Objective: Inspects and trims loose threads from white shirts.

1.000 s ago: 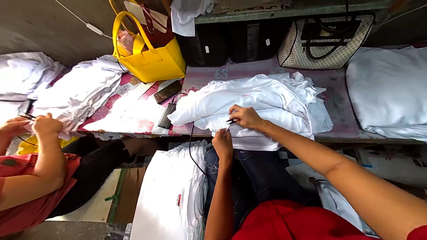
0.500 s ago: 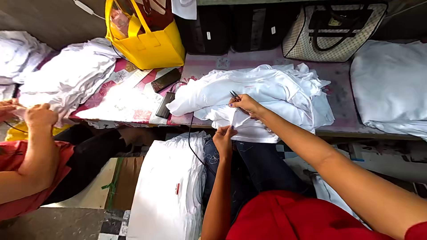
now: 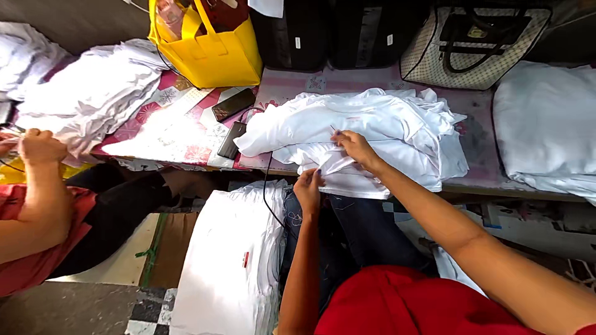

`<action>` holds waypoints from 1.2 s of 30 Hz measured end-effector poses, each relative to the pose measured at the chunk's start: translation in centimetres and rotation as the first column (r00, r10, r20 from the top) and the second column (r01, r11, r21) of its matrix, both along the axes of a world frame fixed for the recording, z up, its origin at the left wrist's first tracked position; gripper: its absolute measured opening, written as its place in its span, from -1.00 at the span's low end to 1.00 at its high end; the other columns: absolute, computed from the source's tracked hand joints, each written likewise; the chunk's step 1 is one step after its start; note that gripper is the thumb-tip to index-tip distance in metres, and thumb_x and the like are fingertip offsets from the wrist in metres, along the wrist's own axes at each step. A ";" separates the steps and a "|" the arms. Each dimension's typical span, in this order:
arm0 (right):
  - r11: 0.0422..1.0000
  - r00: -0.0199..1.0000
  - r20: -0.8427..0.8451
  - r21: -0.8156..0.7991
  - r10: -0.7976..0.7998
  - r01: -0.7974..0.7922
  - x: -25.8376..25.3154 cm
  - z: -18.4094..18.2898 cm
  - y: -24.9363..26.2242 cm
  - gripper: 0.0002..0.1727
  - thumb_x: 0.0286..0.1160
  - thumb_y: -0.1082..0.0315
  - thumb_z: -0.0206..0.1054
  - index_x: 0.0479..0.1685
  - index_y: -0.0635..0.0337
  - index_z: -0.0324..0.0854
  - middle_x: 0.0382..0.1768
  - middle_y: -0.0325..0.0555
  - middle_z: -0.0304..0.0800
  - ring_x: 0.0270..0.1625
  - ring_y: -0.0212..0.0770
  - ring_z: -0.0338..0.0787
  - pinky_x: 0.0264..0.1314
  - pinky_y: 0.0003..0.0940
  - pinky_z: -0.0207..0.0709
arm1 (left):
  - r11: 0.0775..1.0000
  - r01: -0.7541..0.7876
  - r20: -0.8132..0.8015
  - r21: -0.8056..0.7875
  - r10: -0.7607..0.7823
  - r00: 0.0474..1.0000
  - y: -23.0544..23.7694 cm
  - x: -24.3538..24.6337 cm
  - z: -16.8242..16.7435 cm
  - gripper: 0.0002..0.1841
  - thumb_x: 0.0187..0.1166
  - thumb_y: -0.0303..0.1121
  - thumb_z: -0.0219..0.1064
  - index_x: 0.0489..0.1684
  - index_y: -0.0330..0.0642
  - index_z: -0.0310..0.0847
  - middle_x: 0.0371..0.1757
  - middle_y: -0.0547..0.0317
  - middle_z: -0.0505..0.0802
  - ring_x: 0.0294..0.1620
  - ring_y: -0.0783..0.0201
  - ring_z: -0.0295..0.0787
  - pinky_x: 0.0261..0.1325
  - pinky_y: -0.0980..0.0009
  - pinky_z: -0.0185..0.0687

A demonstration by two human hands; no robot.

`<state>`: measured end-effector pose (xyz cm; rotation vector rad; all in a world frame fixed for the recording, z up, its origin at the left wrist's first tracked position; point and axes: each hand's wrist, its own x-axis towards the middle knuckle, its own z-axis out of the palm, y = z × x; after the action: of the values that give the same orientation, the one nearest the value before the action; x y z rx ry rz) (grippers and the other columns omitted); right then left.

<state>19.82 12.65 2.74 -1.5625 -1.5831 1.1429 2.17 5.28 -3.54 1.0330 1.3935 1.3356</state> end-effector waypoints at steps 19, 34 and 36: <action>0.814 0.882 -0.471 -0.503 0.023 -0.290 0.0 0.5 -6.4 -0.54 0.94 0.06 -0.14 0.01 0.15 0.61 -0.63 -0.49 0.33 -0.69 -0.58 0.23 -0.63 -0.67 0.14 | 0.994 0.100 -0.163 -0.031 -0.104 0.981 -0.7 -1.8 0.1 -0.83 0.66 -0.51 0.28 -0.10 -0.50 0.74 -0.31 0.02 0.91 -0.33 0.39 0.89 -0.09 0.43 0.84; 0.704 0.834 -0.531 -0.651 -0.153 -0.285 -2.1 -0.5 -6.0 -0.56 0.93 0.07 -0.09 -0.13 0.14 0.60 -0.74 -0.51 0.19 -0.80 -0.59 0.08 -0.75 -0.69 -0.01 | 0.957 0.047 -0.418 0.287 0.081 0.905 -1.8 -0.6 -0.5 -0.88 0.46 -0.58 0.34 -0.23 -0.50 0.74 -0.34 -0.02 0.81 -0.49 0.50 0.67 -0.34 0.63 0.63; 0.705 0.816 -0.540 -0.659 -0.203 -0.261 -2.4 -0.6 -5.9 -0.59 0.92 0.09 -0.07 -0.17 0.12 0.59 -0.75 -0.51 0.20 -0.80 -0.60 0.08 -0.75 -0.70 -0.01 | 0.936 0.092 -0.459 0.339 0.079 0.885 -1.9 -0.4 -0.6 -0.90 0.43 -0.60 0.36 -0.27 -0.50 0.76 -0.29 -0.10 0.83 -0.36 0.36 0.77 -0.22 0.56 0.70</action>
<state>17.43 6.70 2.13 -1.3735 -0.7521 2.1922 1.74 3.41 -4.16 1.6907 1.5184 1.4211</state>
